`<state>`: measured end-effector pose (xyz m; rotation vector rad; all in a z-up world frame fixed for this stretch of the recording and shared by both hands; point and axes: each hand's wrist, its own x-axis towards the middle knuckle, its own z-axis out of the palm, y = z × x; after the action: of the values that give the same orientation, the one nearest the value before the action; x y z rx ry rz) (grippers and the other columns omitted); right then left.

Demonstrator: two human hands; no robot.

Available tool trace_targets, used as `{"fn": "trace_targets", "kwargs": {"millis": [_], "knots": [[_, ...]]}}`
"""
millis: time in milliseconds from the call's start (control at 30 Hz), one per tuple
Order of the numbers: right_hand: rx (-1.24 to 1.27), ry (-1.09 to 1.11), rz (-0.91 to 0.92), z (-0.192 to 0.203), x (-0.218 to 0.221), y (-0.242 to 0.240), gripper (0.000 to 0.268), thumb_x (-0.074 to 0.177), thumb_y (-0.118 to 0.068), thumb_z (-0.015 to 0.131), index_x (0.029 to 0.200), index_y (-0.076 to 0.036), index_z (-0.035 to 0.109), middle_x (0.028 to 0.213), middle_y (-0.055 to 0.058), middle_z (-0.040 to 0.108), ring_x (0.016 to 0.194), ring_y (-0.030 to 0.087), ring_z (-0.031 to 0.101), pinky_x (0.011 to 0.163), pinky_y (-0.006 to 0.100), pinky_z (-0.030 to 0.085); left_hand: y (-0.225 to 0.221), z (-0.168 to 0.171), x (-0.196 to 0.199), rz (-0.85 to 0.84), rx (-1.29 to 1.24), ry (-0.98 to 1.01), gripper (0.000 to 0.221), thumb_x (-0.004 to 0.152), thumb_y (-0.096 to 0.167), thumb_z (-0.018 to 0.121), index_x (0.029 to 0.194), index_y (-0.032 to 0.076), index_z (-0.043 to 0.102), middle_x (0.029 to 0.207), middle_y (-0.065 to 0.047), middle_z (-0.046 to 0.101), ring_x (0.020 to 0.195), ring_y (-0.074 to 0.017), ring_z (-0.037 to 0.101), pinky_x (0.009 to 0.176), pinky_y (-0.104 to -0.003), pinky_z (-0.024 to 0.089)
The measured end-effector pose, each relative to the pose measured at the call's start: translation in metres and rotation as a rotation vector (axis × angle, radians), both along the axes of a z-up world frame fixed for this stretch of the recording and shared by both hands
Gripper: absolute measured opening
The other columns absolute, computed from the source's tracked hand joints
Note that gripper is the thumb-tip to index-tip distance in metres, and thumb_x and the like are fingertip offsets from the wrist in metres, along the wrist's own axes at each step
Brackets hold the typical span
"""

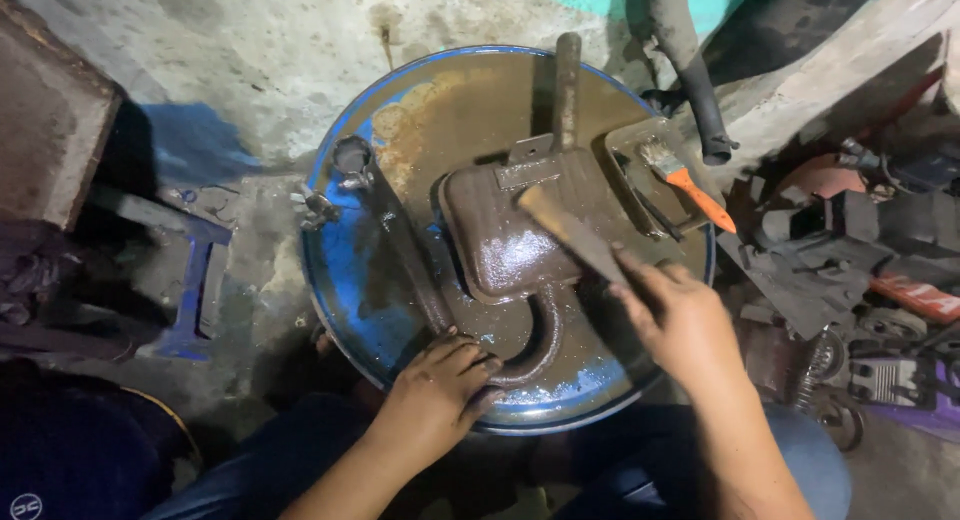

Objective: Brushing the surface of a motorcycle muffler to clean it using a wire brush and a paintbrush

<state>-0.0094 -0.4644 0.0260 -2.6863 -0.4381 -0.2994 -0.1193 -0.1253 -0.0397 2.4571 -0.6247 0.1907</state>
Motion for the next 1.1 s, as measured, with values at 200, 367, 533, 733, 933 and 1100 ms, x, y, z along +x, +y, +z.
{"fn": "trace_targets", "kwargs": {"millis": [200, 367, 533, 733, 933, 1100], "knots": [[-0.023, -0.062, -0.082, -0.009, 0.008, -0.018, 0.055, 0.109, -0.029, 0.092, 0.162, -0.018, 0.086, 0.097, 0.016, 0.077, 0.071, 0.034, 0.072, 0.069, 0.047, 0.06, 0.002, -0.008, 0.0, -0.009, 0.028, 0.026, 0.046, 0.097, 0.025, 0.092, 0.14, 0.009, 0.088, 0.141, -0.011, 0.082, 0.144, -0.0385, 0.075, 0.129, -0.056, 0.056], [-0.017, -0.097, -0.151, -0.012, 0.004, -0.015, 0.057, 0.11, -0.021, 0.09, 0.167, -0.015, 0.081, 0.104, 0.021, 0.082, 0.074, 0.039, 0.077, 0.071, 0.05, 0.062, 0.001, -0.009, 0.0, -0.002, 0.022, 0.005, 0.048, 0.095, 0.024, 0.094, 0.14, 0.009, 0.089, 0.141, -0.012, 0.084, 0.142, -0.0386, 0.077, 0.126, -0.054, 0.058], [0.118, 0.068, -0.053, 0.002, -0.006, -0.004, 0.061, 0.107, -0.013, 0.087, 0.168, -0.017, 0.079, 0.104, 0.017, 0.085, 0.066, 0.028, 0.072, 0.066, 0.042, 0.06, 0.001, -0.004, -0.001, -0.012, 0.023, -0.007, 0.048, 0.093, 0.021, 0.094, 0.138, 0.007, 0.089, 0.14, -0.013, 0.084, 0.144, -0.0386, 0.075, 0.132, -0.055, 0.054], [0.026, -0.007, -0.109, -0.015, 0.002, -0.014, 0.064, 0.108, -0.016, 0.087, 0.171, -0.02, 0.079, 0.097, 0.017, 0.074, 0.068, 0.033, 0.07, 0.066, 0.045, 0.06, 0.001, -0.006, -0.001, -0.003, 0.054, 0.0, 0.045, 0.101, 0.03, 0.092, 0.141, 0.009, 0.089, 0.141, -0.01, 0.083, 0.144, -0.0366, 0.075, 0.126, -0.054, 0.058], [-0.075, -0.068, -0.189, -0.003, 0.007, -0.038, 0.058, 0.113, -0.016, 0.081, 0.17, -0.012, 0.077, 0.119, 0.031, 0.078, 0.09, 0.051, 0.078, 0.083, 0.059, 0.065, 0.003, -0.005, 0.0, -0.022, 0.024, 0.004, 0.046, 0.097, 0.022, 0.092, 0.141, 0.008, 0.088, 0.139, -0.01, 0.084, 0.142, -0.0362, 0.076, 0.128, -0.054, 0.057], [-0.082, -0.051, -0.344, 0.006, 0.01, -0.076, 0.058, 0.11, -0.022, 0.087, 0.166, -0.009, 0.082, 0.127, 0.034, 0.087, 0.102, 0.052, 0.083, 0.09, 0.059, 0.066, 0.004, -0.008, 0.001, -0.011, 0.004, -0.004, 0.042, 0.101, 0.029, 0.091, 0.139, 0.008, 0.092, 0.136, -0.015, 0.087, 0.141, -0.0375, 0.078, 0.128, -0.055, 0.058]]}}
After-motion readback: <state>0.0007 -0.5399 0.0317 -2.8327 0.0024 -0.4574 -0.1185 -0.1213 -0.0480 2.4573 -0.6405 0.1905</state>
